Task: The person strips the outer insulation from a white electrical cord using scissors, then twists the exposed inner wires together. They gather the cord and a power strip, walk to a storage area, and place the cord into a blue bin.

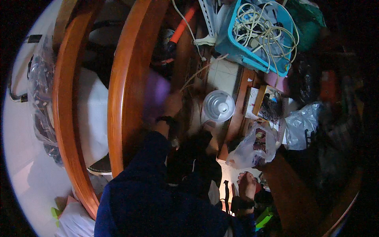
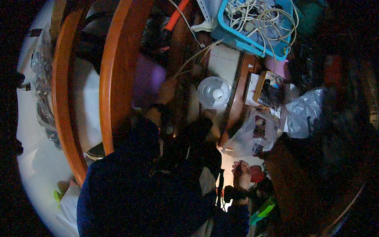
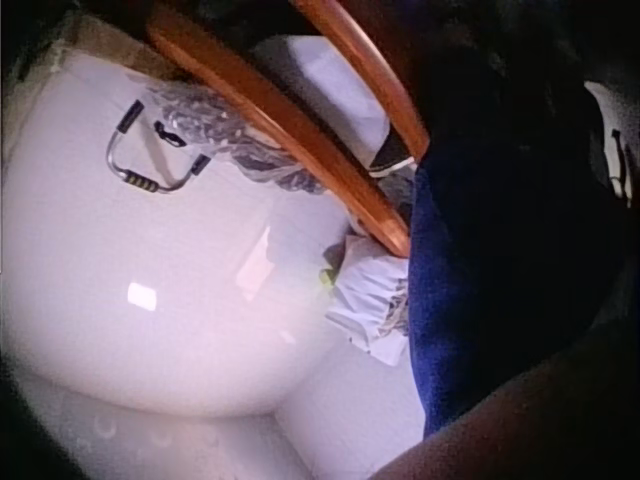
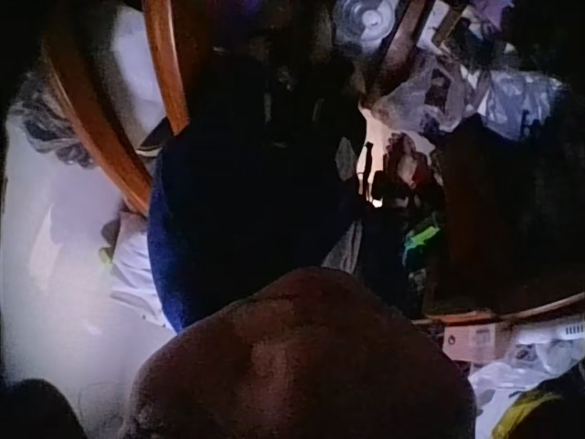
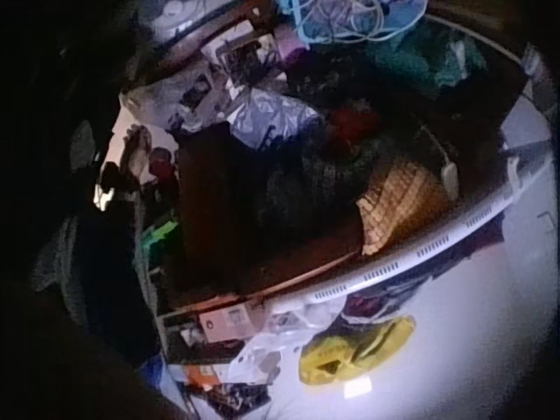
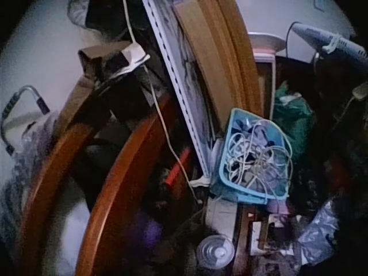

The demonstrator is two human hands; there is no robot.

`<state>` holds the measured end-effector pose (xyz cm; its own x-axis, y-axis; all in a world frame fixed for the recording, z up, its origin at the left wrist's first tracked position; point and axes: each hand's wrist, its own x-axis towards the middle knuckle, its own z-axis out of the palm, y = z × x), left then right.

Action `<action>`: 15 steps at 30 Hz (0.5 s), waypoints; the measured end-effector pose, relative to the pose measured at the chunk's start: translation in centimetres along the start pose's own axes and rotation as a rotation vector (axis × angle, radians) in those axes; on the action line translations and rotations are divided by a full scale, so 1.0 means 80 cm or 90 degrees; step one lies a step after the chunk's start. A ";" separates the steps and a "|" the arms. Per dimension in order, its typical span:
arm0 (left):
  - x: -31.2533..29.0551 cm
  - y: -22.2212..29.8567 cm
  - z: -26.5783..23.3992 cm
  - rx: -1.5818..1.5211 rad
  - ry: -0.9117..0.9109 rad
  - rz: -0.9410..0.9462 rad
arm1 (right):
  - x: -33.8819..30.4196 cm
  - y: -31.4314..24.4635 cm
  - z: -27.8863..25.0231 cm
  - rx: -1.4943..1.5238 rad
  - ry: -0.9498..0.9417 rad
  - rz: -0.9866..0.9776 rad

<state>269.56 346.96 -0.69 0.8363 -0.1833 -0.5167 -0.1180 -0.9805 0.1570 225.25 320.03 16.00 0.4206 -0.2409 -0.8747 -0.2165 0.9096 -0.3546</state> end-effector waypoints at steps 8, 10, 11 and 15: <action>-0.091 -0.047 -0.029 -0.311 0.200 -0.021 | -0.017 0.003 -0.008 -0.018 0.050 -0.026; -0.123 -0.049 -0.033 -0.296 0.247 -0.060 | -0.022 0.010 -0.008 -0.002 0.042 -0.033; -0.138 -0.050 -0.033 -0.280 0.272 -0.079 | -0.025 0.014 -0.010 0.019 0.002 -0.042; -0.191 -0.060 -0.022 -0.288 0.355 -0.042 | -0.038 0.030 -0.033 0.048 0.034 -0.019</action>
<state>258.28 354.63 7.95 0.9971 0.0579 -0.0492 0.0753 -0.8407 0.5362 221.10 322.06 16.96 0.3779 -0.2847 -0.8810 -0.1365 0.9240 -0.3571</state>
